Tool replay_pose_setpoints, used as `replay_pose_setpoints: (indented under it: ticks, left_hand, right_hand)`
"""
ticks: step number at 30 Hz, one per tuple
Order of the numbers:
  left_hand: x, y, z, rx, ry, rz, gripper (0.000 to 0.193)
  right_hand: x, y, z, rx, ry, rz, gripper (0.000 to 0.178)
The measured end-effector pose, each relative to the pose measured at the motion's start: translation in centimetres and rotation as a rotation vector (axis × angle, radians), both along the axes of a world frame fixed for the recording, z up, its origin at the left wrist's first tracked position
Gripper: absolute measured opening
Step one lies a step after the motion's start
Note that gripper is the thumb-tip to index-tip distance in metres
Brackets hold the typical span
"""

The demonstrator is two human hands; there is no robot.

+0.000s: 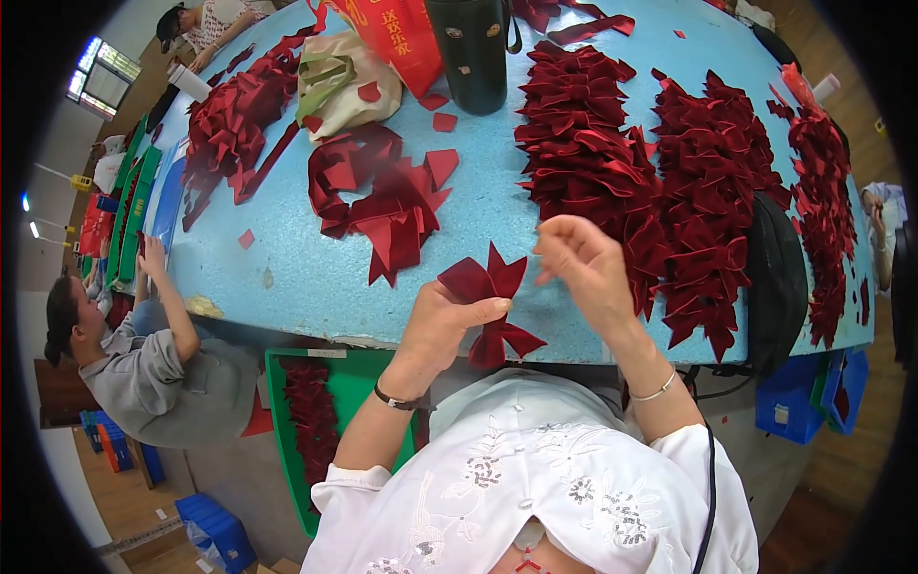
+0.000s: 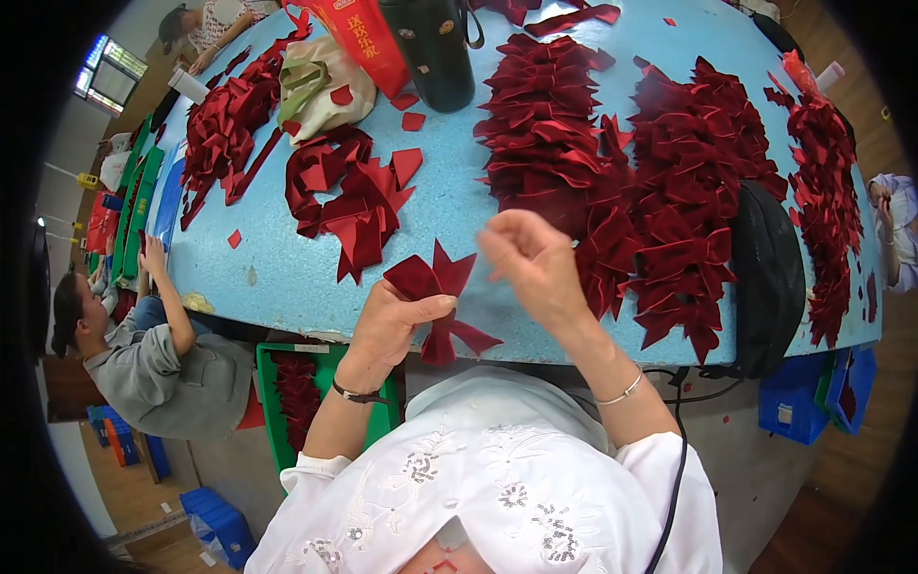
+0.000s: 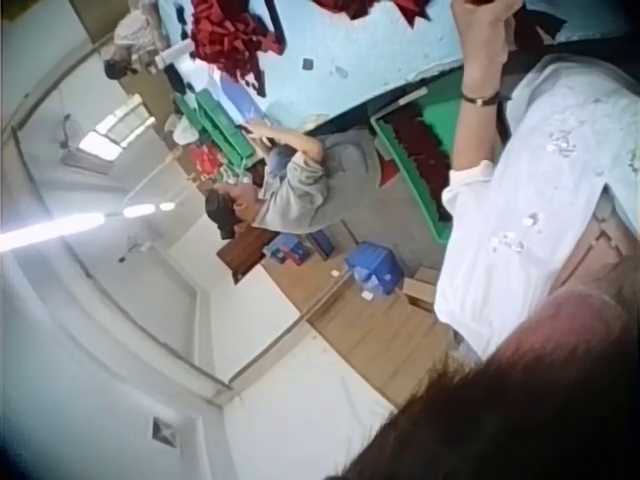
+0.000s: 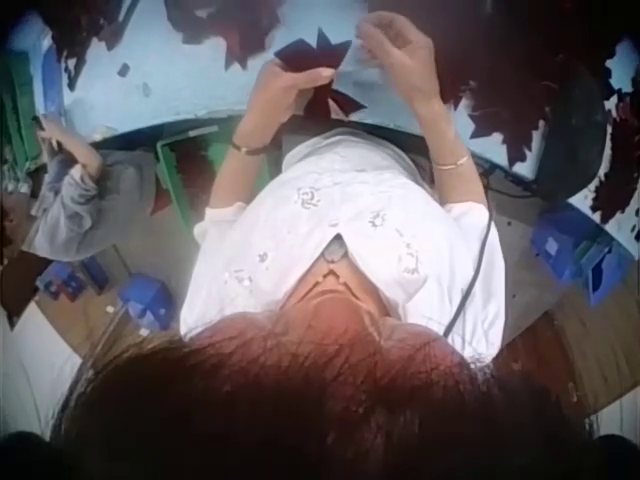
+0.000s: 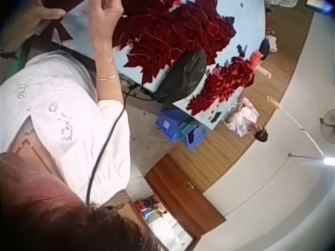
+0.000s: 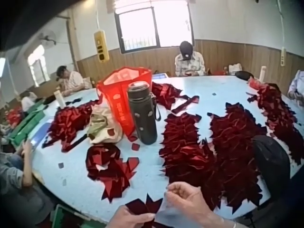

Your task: Manually assembling red ribbon bows by folding and interlocking ribbon pieces.

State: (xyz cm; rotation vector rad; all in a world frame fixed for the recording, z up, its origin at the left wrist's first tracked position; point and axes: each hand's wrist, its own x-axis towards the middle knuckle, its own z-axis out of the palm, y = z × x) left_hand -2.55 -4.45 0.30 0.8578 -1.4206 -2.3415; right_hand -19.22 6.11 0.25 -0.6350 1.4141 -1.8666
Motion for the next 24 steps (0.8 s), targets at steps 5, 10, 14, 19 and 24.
replay_pose_setpoints:
  ticks: [5, 10, 14, 19, 24]
  left_hand:
    - [-0.7, 0.7, 0.5, -0.049, 0.008, -0.029, 0.023]
    - [-0.4, 0.5, 0.5, -0.100, -0.032, -0.020, 0.018]
    - [-1.1, -0.4, 0.0, -0.124, -0.002, 0.196, 0.015]
    - [-1.6, -0.3, 0.0, -0.161, -0.020, 0.284, 0.010]
    - [-2.1, 0.3, -0.3, -0.166, 0.056, 0.368, 0.010]
  right_hand:
    - [0.9, 0.0, -0.1, 0.075, -0.065, 0.178, 0.014]
    - [0.0, 0.3, -0.7, 0.014, 0.119, 0.109, 0.010]
    - [0.2, 1.0, -0.1, 0.010, 0.225, -0.032, 0.008]
    - [3.5, 3.1, 0.6, 0.063, 0.470, 0.111, 0.015]
    - [4.5, 3.0, -0.3, 0.185, 0.329, 0.208, 0.022]
